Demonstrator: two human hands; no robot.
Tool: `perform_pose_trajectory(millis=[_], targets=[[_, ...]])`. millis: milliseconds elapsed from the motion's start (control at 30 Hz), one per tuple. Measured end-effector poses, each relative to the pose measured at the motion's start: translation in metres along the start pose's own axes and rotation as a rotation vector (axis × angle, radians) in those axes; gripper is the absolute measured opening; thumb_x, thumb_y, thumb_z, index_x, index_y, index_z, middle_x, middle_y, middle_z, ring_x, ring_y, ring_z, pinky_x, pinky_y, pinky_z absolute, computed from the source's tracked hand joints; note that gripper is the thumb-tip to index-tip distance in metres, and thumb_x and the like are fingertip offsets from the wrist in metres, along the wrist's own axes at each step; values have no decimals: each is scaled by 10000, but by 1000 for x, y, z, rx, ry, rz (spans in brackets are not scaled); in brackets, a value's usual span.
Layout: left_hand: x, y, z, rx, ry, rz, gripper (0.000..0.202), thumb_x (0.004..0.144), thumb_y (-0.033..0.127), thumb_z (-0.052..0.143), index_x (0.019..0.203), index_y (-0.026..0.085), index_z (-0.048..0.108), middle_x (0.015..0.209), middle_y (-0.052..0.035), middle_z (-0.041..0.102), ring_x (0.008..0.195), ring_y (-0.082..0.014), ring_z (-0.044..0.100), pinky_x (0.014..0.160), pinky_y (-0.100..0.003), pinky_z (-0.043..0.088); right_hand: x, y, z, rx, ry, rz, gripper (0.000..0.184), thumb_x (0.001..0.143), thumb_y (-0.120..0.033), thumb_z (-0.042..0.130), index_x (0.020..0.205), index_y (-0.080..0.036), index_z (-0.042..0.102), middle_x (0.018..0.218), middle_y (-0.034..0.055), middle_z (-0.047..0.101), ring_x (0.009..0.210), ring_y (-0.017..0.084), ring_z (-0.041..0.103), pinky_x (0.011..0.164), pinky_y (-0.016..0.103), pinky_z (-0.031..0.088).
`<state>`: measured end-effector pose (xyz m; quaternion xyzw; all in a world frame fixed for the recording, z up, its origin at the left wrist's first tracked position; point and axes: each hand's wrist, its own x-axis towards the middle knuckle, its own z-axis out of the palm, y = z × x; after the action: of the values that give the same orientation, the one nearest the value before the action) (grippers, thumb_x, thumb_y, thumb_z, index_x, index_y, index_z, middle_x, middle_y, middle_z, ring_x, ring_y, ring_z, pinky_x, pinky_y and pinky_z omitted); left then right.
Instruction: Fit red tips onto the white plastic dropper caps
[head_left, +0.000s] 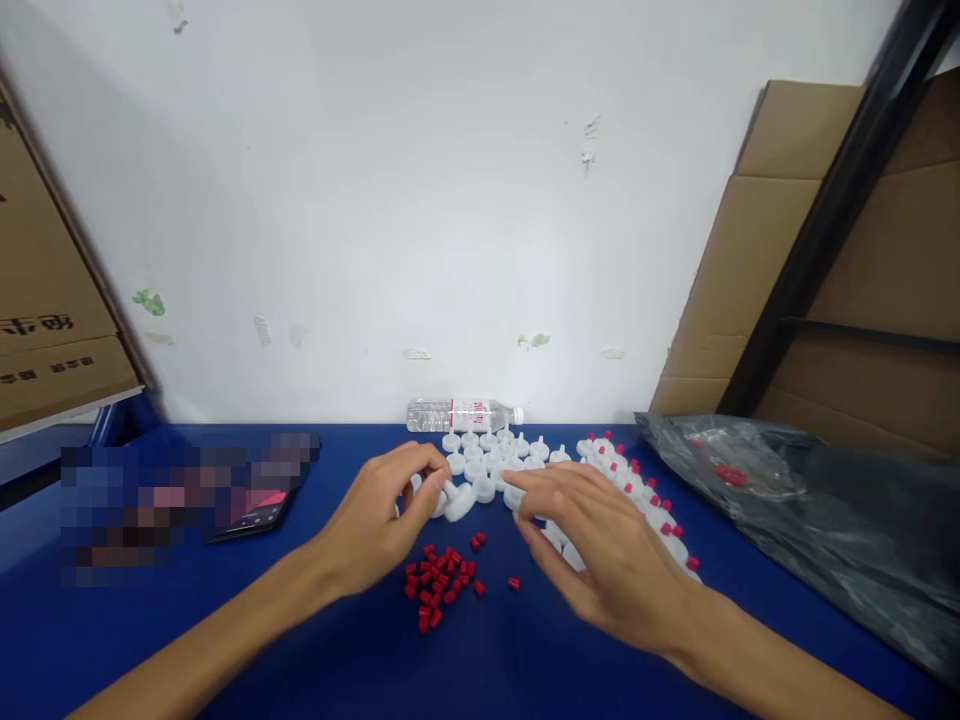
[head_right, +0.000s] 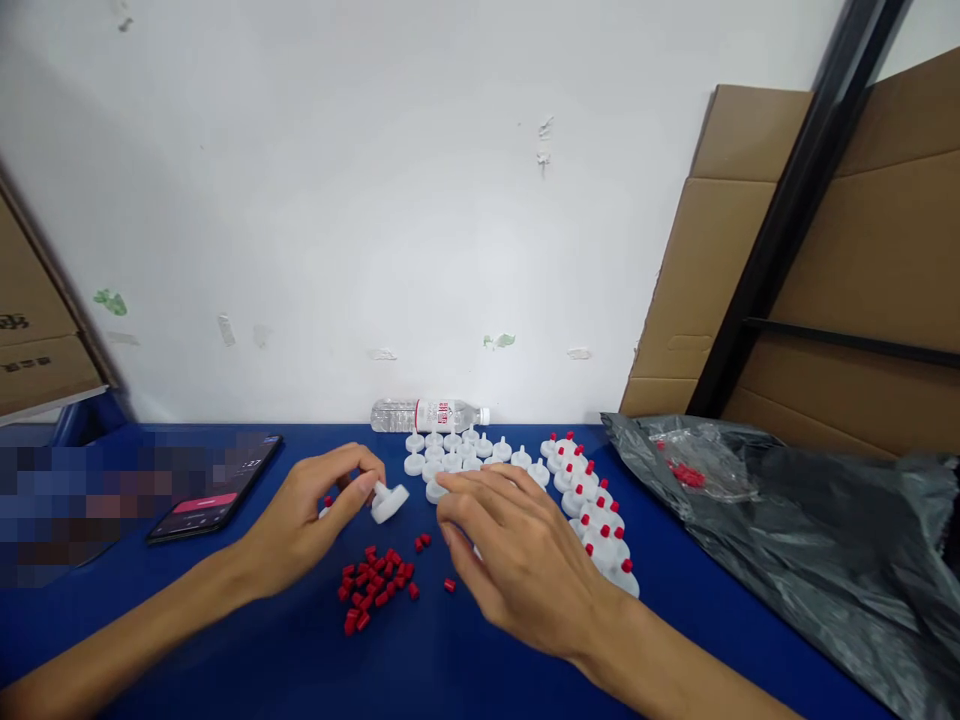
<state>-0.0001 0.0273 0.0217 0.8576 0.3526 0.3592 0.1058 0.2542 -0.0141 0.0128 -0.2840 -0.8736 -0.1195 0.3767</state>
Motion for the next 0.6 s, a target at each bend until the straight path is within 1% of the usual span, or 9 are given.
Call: perform_pose_trajectory(millis=[33, 100, 167, 200, 300, 433, 500, 600], targets=[[1, -6, -4, 130, -36, 25, 283, 1019, 260, 383, 829, 183, 578, 767, -2, 611, 688, -143, 557, 636, -275, 422, 0, 2, -1, -31, -16, 25, 141, 971, -126, 494, 1057, -212, 565, 1054, 81, 724, 967, 220, 672, 906, 424, 509], [1, -18, -11, 361, -158, 92, 271, 978, 216, 402, 750, 186, 546, 704, 4, 589, 630, -140, 530, 597, -273, 382, 1, 9, -3, -112, -55, 62, 144, 975, -134, 475, 1026, -206, 589, 917, 68, 698, 872, 225, 637, 803, 395, 493], [1, -28, -15, 462, -232, 130, 259, 928, 194, 447, 677, 190, 510, 633, 15, 560, 555, -132, 488, 556, -278, 331, 2, 16, -5, -189, -107, 75, 160, 984, -144, 457, 1009, -199, 605, 854, 66, 668, 829, 231, 601, 752, 383, 461], [0, -31, -16, 487, -252, 140, 253, 907, 188, 466, 656, 191, 499, 612, 17, 553, 531, -131, 476, 542, -283, 307, 2, 18, -7, -210, -136, 78, 163, 989, -153, 455, 1015, -196, 610, 835, 64, 658, 814, 231, 590, 746, 383, 450], [0, -37, -17, 566, -280, 156, 230, 878, 189, 496, 648, 192, 513, 618, -4, 585, 530, -152, 509, 534, -302, 260, 5, 23, -13, -191, -262, 100, 150, 1003, -205, 477, 1028, -198, 624, 800, 45, 648, 793, 226, 577, 764, 398, 440], [0, -37, -16, 667, -300, 161, 225, 887, 218, 506, 670, 188, 559, 667, -49, 625, 605, -203, 580, 546, -316, 260, 5, 23, -21, -126, -419, 101, 138, 990, -307, 561, 1028, -219, 660, 887, 43, 690, 929, 253, 606, 868, 450, 452], [0, -36, -16, 699, -314, 161, 230, 891, 218, 504, 671, 190, 566, 673, -53, 629, 626, -215, 590, 547, -316, 261, 2, 25, -22, -121, -472, 97, 172, 956, -358, 625, 1059, -230, 678, 947, 51, 702, 1008, 276, 607, 926, 484, 450], [0, -35, -16, 730, -335, 157, 245, 892, 227, 509, 654, 193, 558, 652, -46, 620, 597, -208, 572, 541, -311, 255, -4, 30, -20, -116, -499, 71, 218, 897, -385, 702, 1057, -238, 704, 948, 64, 708, 1034, 295, 614, 948, 499, 462]])
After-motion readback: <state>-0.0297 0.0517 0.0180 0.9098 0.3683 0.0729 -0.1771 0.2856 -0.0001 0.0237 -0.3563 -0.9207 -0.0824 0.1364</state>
